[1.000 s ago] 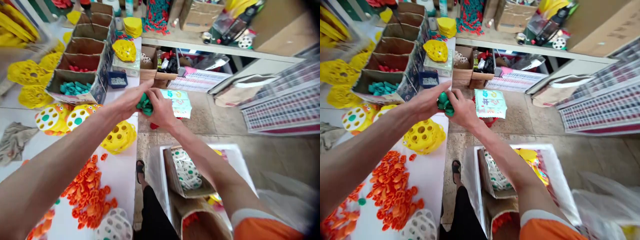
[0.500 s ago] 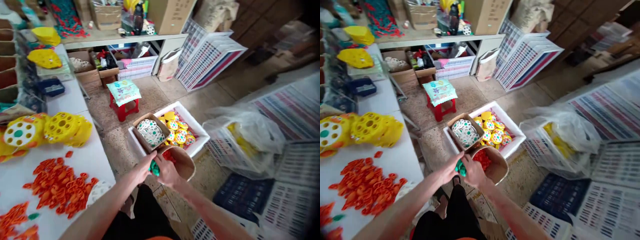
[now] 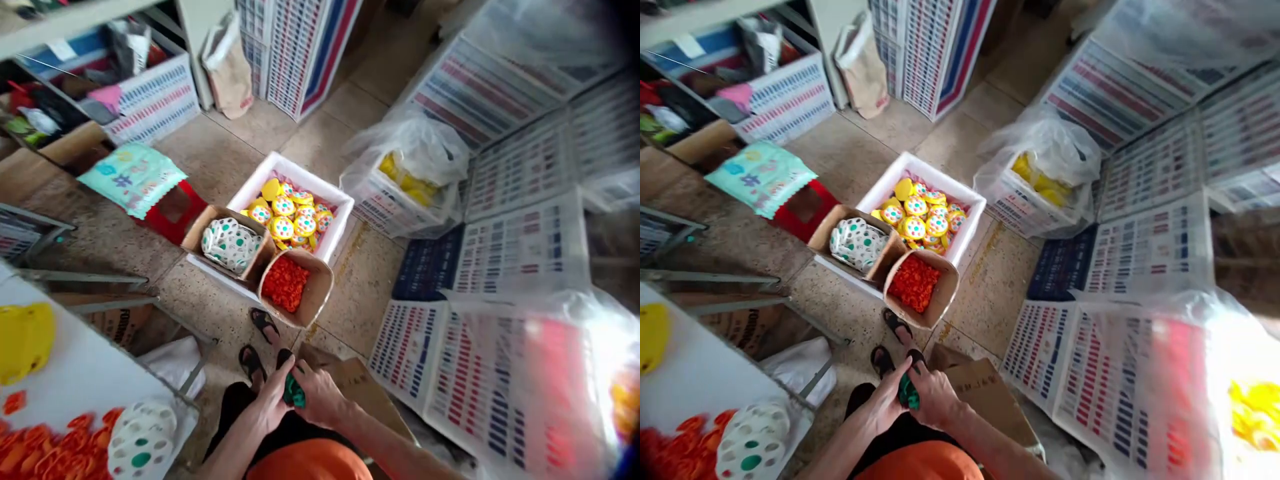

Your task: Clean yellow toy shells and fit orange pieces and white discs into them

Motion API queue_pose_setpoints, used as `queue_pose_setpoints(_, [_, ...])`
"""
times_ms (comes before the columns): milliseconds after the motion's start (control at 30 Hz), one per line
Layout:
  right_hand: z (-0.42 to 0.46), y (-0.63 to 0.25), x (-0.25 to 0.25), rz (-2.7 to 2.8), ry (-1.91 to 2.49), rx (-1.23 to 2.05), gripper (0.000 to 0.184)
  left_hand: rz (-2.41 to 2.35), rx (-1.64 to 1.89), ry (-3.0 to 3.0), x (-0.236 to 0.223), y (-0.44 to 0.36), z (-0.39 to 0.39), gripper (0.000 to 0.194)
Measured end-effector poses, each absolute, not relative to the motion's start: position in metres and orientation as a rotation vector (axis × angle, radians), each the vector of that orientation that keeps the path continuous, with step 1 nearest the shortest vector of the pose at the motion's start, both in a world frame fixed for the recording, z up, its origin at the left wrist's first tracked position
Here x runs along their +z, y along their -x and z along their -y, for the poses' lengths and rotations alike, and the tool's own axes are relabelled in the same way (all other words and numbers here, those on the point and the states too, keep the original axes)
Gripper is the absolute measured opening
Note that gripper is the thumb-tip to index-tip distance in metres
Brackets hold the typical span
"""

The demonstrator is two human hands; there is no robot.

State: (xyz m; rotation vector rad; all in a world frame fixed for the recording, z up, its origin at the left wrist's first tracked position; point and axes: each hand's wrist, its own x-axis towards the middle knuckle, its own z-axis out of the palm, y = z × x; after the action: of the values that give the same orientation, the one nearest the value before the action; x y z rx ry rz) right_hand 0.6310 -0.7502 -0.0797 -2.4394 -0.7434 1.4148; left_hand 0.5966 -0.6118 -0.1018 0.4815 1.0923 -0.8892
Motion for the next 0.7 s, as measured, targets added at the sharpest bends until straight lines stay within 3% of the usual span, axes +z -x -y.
queue_pose_setpoints(200, [0.804,-0.547,-0.086,0.332,2.438,1.400,0.075,-1.072,-1.150,-0.555,-0.129,-0.543,0.666,0.043])
queue_pose_setpoints(433, [0.863,-0.459,-0.061,-0.129,2.422,1.253,0.075,-0.865,-1.409,-0.613,-0.109,-0.501,0.731,0.046])
queue_pose_setpoints(700, [0.917,-0.389,-0.060,-0.474,2.345,1.183,0.070,-0.750,-1.612,-0.680,-0.111,-0.457,0.803,0.033])
